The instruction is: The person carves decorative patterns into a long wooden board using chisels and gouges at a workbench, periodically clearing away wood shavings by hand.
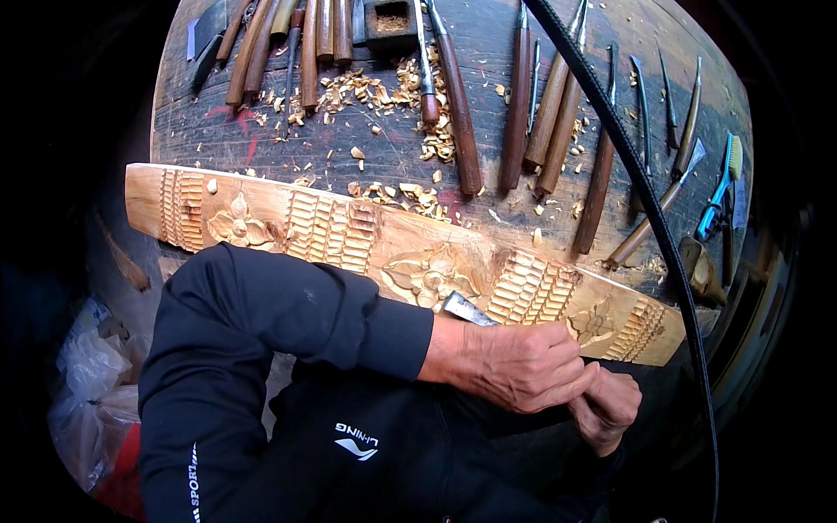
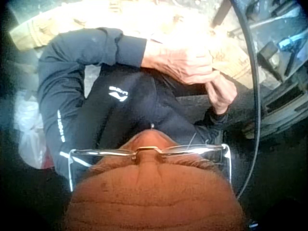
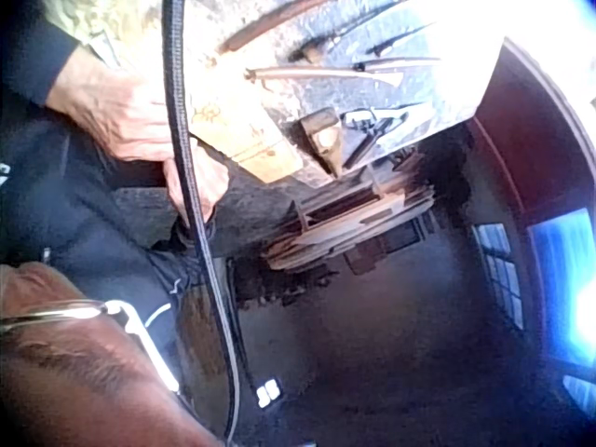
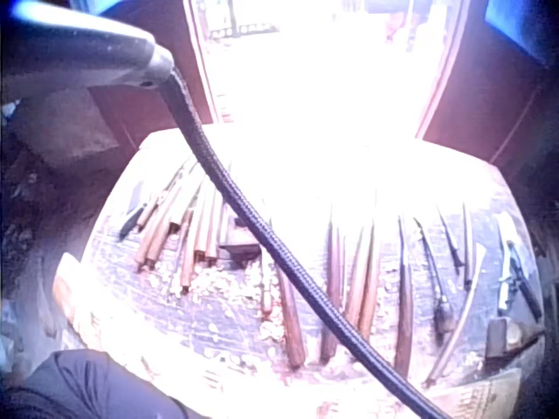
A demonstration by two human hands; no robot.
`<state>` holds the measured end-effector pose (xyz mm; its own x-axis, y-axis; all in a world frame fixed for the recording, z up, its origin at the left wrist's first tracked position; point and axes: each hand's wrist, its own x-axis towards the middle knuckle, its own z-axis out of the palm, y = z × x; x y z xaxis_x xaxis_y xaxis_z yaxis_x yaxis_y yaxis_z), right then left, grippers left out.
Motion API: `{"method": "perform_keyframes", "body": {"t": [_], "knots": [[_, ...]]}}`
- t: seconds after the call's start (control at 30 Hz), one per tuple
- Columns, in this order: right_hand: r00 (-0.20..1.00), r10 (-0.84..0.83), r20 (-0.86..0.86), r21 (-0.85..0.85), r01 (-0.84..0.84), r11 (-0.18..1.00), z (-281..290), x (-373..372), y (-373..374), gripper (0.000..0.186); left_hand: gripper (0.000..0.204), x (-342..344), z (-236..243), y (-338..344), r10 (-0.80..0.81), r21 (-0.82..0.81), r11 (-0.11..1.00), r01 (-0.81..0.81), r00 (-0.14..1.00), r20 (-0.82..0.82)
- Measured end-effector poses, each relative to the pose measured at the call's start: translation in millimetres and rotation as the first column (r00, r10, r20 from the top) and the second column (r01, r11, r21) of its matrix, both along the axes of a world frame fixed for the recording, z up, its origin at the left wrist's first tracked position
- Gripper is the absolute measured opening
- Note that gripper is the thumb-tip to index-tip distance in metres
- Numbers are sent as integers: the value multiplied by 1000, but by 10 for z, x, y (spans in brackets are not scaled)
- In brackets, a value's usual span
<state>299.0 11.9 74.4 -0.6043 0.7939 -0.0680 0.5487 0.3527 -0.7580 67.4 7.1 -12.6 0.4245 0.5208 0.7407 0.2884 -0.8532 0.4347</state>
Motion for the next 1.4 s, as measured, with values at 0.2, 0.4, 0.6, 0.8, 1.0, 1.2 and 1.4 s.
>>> {"method": "perform_keyframes", "body": {"t": [0.2, 0.4, 0.6, 0.8, 1.0, 1.2, 1.4], "knots": [[999, 29, 17, -90, -27, 996, 105, -31, 103, 26, 43, -28, 60, 12, 44, -23, 999, -44, 999, -24], [999, 17, 45, -120, -11, 993, 191, -134, 144, 22, 41, -7, 68, -7, 66, -87, 994, -68, 998, -19], [1000, 3, -27, -45, -5, 999, 117, -187, 147, 14, 37, 49, 62, -11, 108, -95, 990, -108, 994, -6], [1000, 23, -11, -61, -24, 998, 128, -210, 250, 14, 36, -11, 109, -9, 159, -111, 980, -166, 985, -68], [999, 46, -19, 94, -44, 995, 107, -86, 90, 19, 35, -37, 46, -22, 153, 29, 988, -154, 988, 38], [999, -44, -25, 124, 47, 991, 89, 61, -143, 26, 40, -62, 41, 3, -34, 72, 997, 35, 999, -16], [997, -65, -32, 103, 68, 992, 32, 145, -227, 29, 40, -83, 42, 19, -46, 75, 996, 53, 995, -89]]}}
